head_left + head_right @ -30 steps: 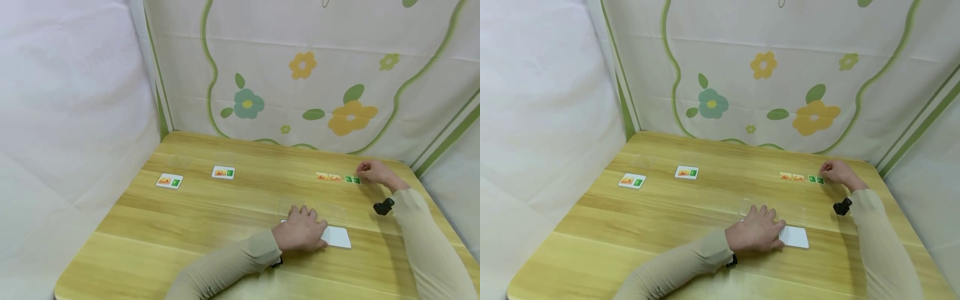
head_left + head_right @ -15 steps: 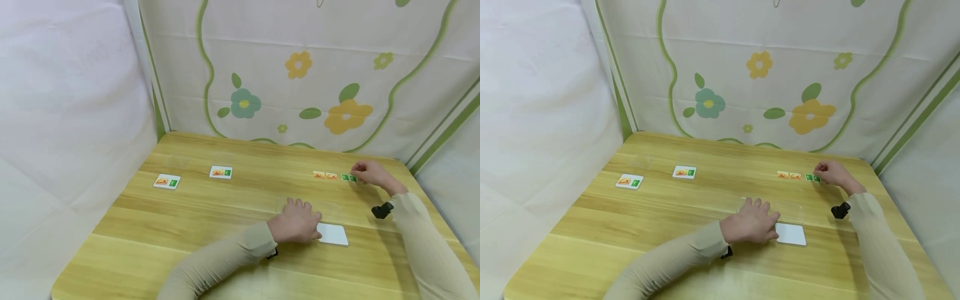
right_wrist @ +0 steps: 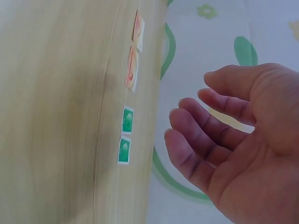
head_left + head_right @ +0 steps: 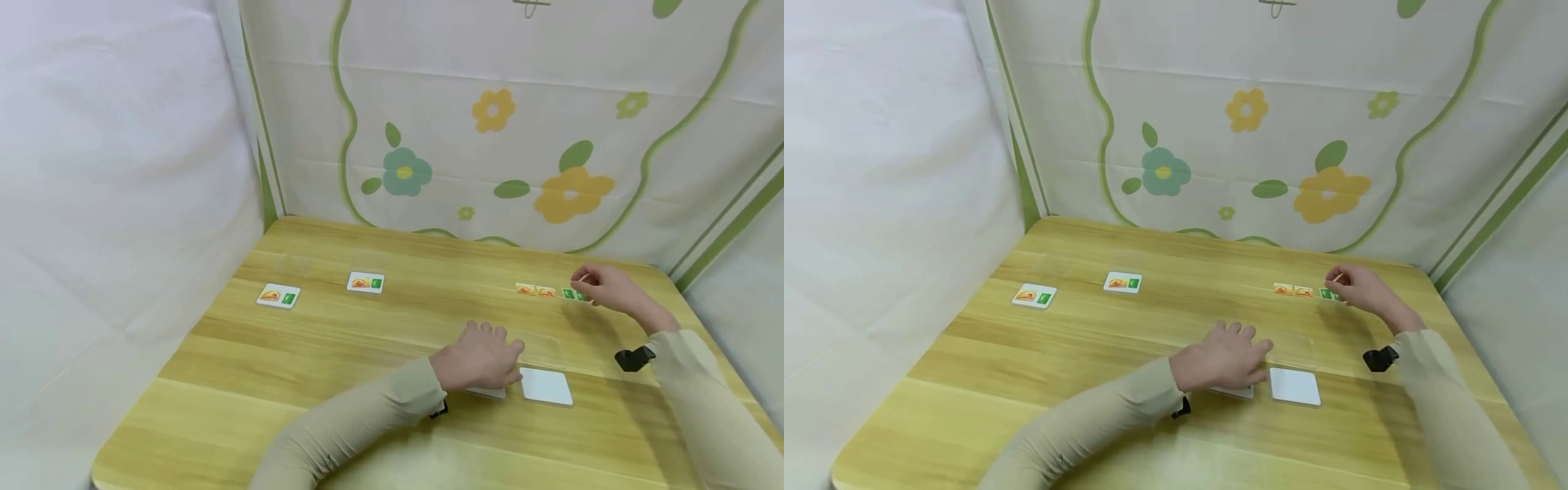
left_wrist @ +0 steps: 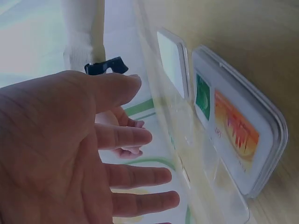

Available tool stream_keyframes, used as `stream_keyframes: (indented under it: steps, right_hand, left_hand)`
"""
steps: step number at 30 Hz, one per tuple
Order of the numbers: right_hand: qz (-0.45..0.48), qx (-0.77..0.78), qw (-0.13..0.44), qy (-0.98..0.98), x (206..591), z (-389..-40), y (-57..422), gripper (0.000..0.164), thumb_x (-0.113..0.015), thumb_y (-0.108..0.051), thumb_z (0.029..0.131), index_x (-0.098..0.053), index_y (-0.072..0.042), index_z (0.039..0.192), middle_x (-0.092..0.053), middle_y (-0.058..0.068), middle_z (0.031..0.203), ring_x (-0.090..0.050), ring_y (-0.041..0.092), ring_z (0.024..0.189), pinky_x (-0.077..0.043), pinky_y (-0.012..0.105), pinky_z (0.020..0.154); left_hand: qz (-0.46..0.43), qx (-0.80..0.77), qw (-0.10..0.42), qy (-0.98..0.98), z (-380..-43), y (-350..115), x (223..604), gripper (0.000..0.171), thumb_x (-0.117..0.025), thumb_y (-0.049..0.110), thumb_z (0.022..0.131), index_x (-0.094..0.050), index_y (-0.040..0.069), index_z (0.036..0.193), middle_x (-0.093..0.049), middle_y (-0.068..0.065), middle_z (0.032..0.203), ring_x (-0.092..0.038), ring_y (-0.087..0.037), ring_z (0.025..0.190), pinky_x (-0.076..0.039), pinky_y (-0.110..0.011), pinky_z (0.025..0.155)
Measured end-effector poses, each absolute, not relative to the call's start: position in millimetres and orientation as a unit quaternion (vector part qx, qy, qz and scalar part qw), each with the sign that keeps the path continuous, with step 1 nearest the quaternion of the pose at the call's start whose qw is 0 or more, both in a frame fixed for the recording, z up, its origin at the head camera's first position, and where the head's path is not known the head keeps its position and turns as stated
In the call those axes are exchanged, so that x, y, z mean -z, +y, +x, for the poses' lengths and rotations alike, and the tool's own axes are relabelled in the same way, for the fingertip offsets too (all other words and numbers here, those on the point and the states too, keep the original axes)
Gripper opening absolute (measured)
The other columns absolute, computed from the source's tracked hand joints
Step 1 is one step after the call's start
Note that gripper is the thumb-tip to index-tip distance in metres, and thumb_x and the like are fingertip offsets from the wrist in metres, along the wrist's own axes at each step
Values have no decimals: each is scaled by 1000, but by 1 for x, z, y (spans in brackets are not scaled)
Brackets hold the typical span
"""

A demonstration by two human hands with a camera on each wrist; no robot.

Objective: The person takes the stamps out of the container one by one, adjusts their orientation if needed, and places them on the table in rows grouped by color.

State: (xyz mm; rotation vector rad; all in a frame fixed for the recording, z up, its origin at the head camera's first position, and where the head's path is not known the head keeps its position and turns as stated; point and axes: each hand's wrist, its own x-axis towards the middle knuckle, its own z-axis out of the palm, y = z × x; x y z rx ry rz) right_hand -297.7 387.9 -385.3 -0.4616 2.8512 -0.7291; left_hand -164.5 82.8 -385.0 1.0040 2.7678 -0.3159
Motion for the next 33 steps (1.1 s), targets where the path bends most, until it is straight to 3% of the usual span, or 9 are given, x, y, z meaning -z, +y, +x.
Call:
stream_keyframes:
  steps: [10,16,24,33]
  right_hand:
    - [-180,273,40,944,368,-281,359,27,-55,-26,101,-59,-4,118,-68,8,88,-59,8,67,-51,27,58]
    - [-197,283,25,938,363,-271,346,25,-56,-25,101,-60,-6,116,-68,9,89,-60,7,68,-52,27,59]
    - [-209,297,4,932,354,-256,336,21,-57,-23,100,-61,-7,113,-67,6,88,-60,8,68,-52,28,61]
    - [-230,309,24,923,364,-239,318,16,-57,-24,101,-63,-11,108,-64,2,85,-60,11,70,-53,27,61]
  left_hand:
    - [327,64,100,938,-176,66,376,55,-39,64,97,-36,39,146,-52,9,138,-53,-15,125,-47,-36,101]
    - [339,40,81,936,-177,50,381,53,-42,60,98,-43,33,143,-55,6,135,-54,-16,125,-46,-37,103]
    - [330,12,78,941,-180,30,386,53,-40,57,100,-40,30,146,-52,0,140,-52,-22,128,-46,-43,102]
    - [325,-11,79,942,-183,22,386,53,-40,55,101,-40,28,147,-54,-1,140,-52,-25,129,-45,-46,103]
